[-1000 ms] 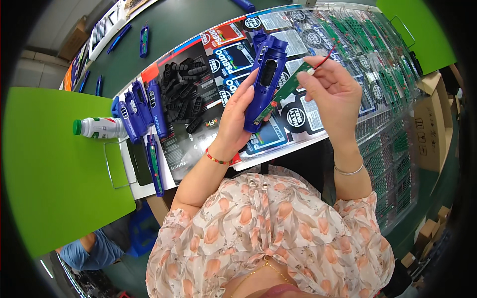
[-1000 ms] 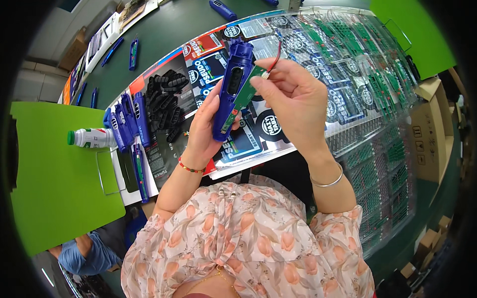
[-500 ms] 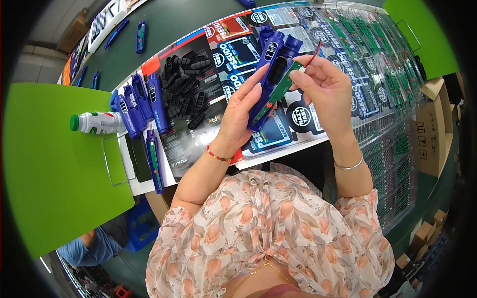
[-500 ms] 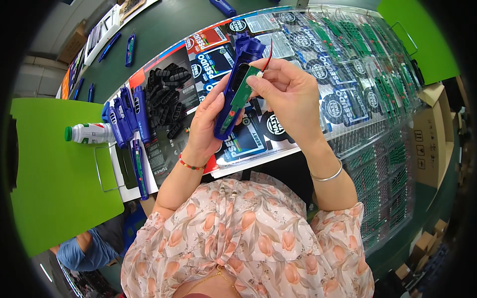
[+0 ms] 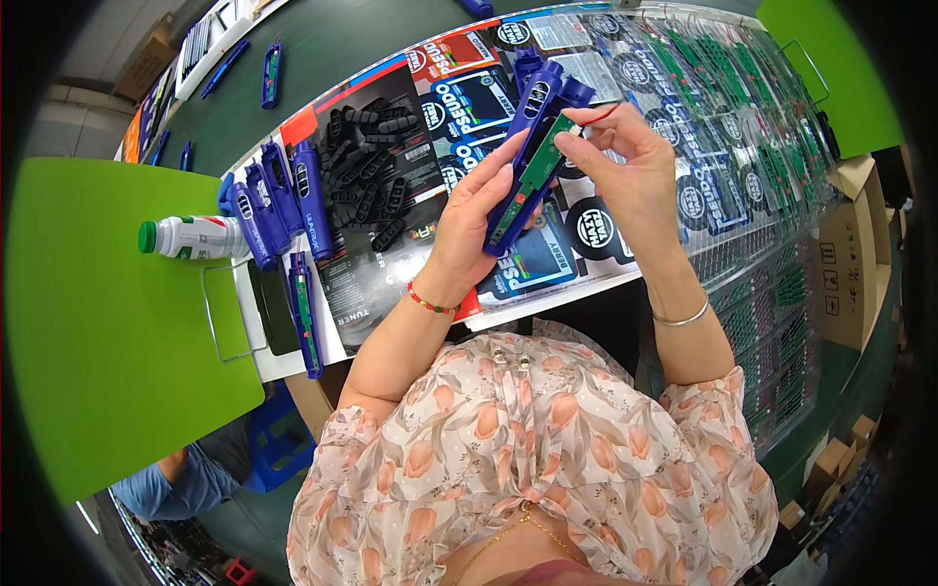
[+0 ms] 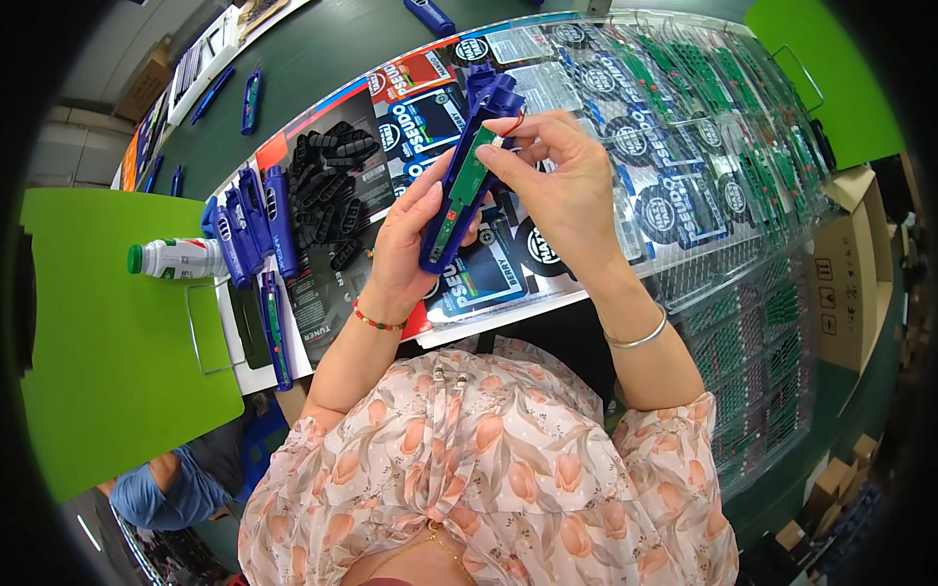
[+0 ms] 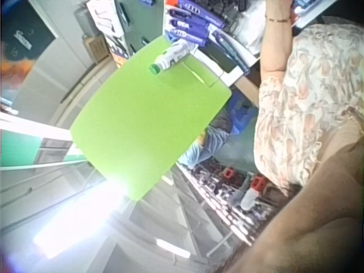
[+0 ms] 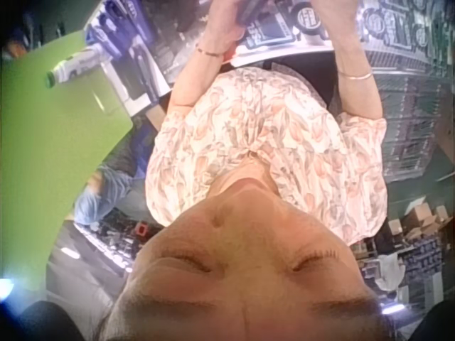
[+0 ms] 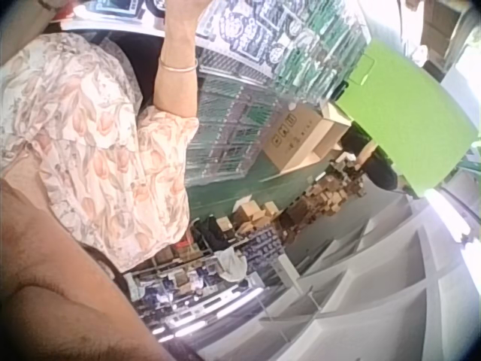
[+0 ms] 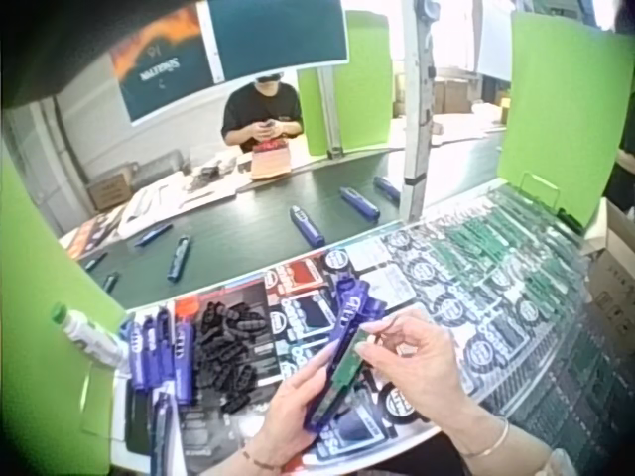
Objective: Assembling electronic devices by inserting green circuit boards into blue plastic housings at an industrial workstation.
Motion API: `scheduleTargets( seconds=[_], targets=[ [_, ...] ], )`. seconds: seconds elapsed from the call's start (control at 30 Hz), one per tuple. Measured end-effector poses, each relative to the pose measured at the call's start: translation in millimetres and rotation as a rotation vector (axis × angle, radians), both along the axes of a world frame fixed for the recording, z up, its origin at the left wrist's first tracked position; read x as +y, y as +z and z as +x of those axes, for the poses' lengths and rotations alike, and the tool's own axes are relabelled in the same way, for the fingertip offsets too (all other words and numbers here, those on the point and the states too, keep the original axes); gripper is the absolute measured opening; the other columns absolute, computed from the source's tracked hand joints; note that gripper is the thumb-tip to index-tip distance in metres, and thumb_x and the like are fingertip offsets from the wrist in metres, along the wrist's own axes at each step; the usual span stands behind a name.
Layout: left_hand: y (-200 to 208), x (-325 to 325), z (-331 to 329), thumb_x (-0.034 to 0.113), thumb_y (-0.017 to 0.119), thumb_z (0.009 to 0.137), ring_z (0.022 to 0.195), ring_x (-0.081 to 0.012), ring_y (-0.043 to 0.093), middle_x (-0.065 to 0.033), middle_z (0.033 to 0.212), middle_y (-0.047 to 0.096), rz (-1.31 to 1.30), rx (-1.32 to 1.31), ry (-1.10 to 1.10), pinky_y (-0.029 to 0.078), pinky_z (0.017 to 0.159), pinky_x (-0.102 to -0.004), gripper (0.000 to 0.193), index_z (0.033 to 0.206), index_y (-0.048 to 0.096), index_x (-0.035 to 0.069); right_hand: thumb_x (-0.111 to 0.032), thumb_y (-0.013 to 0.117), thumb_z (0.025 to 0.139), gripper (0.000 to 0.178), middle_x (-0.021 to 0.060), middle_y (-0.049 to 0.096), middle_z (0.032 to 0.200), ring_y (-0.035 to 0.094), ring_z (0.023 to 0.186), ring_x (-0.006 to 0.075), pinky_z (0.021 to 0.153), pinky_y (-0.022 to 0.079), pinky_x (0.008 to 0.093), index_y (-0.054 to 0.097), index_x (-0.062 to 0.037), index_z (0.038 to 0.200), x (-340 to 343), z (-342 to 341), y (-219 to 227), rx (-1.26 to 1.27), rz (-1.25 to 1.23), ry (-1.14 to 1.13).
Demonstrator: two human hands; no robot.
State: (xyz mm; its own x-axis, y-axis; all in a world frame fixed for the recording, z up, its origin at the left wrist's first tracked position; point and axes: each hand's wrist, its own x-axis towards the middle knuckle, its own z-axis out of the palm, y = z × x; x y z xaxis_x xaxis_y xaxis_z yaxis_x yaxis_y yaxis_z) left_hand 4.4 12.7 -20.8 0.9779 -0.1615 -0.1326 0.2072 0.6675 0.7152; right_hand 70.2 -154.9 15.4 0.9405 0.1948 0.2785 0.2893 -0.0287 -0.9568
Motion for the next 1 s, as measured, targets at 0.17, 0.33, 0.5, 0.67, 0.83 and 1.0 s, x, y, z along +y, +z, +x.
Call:
scheduleTargets(
  seconds=[0.17,0.33,0.5,0.67,0.83,1.0],
  targets=[
    [2.2,-2.1,-2.5,0.023,0.046,0.104,0.073,-0.0088,0.06,-0.0104,0.107,0.067,0.03,0.008,0.004,0.049,0.066,-0.0229,0.044,0.145,0.042,0.009,-0.006,0.078,0.075,0.023,0.0015,0.057,0.084,0.05,0.066,0.0082,0.062,0.043,0.0248,0.074,-0.0045,0.098,2.7,0.9,-2.9,-0.101,-0.159,-0.093],
    [6.9,-4.9,-1.7,0.008,0.058,0.096,0.074,-0.0055,0.059,-0.0051,0.105,0.066,0.317,-0.109,0.141,0.05,0.062,-0.0202,0.049,0.143,0.044,0.004,-0.004,0.076,0.074,0.042,0.0038,0.053,0.081,0.054,0.06,0.0105,0.059,0.045,0.0263,0.068,-0.0086,0.115,19.6,-8.3,1.9,-0.198,-0.22,-0.178],
    [24.6,23.8,7.7,0.006,0.061,0.093,0.069,-0.0089,0.06,-0.0104,0.105,0.069,0.44,-0.043,0.249,0.05,0.064,-0.0209,0.048,0.14,0.048,0.003,-0.006,0.073,0.079,0.059,0.007,0.056,0.088,0.059,0.061,0.0112,0.056,0.047,0.0267,0.051,-0.0062,0.134,44.8,4.3,11.3,-0.099,-0.008,-0.096],
    [36.7,131.1,71.0,0.004,0.06,0.09,0.066,-0.0113,0.062,-0.0114,0.097,0.071,0.648,-0.022,0.57,0.051,0.062,-0.0226,0.046,0.135,0.053,0.002,-0.01,0.069,0.083,0.022,0.0101,0.066,0.092,0.067,0.074,0.0222,0.068,0.053,0.033,0.068,-0.0036,0.103,73.0,57.4,-10.2,-0.4,-0.437,0.122],
    [-0.6,227.3,174.7,-0.001,0.057,0.084,0.075,-0.0146,0.067,-0.0115,0.094,0.072,0.746,0.05,0.7,0.052,0.066,-0.0253,0.046,0.13,0.059,0.001,-0.01,0.07,0.077,0.024,0.0116,0.065,0.097,0.064,0.095,0.0305,0.08,0.053,0.0418,0.064,-0.0064,0.1,143.1,72.9,-45.9,-0.55,-0.724,0.332],
    [-48.5,279.8,246.4,0.01,0.062,0.074,0.082,-0.0167,0.069,-0.0094,0.096,0.074,1.204,0.191,0.922,0.052,0.075,-0.0291,0.043,0.116,0.071,0.01,-0.008,0.061,0.079,0.013,0.0088,0.061,0.082,0.066,0.077,0.0264,0.066,0.054,0.0364,0.057,-0.0069,0.091,158.7,77.9,-55.6,-0.815,-0.824,0.257]
  ],
)
